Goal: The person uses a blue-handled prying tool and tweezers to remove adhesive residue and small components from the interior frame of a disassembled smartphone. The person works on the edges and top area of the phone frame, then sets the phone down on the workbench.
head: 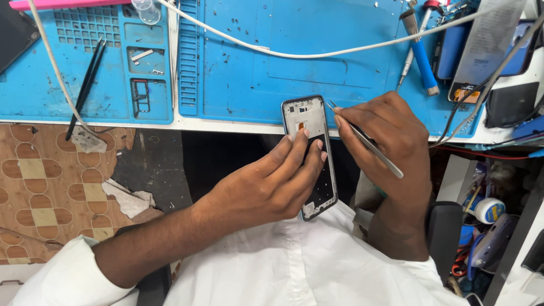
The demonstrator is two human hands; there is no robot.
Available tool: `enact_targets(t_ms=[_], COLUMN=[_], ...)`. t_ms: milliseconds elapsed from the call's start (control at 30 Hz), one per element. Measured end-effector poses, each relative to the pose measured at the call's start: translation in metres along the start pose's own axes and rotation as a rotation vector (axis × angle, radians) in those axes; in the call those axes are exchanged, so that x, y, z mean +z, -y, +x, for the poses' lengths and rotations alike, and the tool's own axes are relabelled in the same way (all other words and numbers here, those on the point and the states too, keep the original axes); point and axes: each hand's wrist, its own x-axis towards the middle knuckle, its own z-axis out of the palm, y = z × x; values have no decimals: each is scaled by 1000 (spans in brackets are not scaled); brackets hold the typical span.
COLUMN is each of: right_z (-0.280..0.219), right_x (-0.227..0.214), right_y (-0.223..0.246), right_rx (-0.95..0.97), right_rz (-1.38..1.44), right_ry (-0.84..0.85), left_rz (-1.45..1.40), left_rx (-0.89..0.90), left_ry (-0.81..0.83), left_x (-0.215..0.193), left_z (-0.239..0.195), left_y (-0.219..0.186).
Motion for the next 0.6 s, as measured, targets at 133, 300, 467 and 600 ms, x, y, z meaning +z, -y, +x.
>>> enact_targets(t_ms=[133,300,467,600], right_z=[-3,-4,-9,-11], right_x=[4,17,18,20], right_y=[6,7,3,2], right_rx=[8,8,59,11], right_rz=[0,49,47,43], right_ry=[-36,-158,-141,-176], left_rz=[-9,6,7,10], left_rx=[-34,-45,-58,-64], left_ry=[-5,-20,-19,-28], left_x=[0,3,4,5], left_z=[1,-1,-2,-2], left_y=[-3,-5,-6,-6])
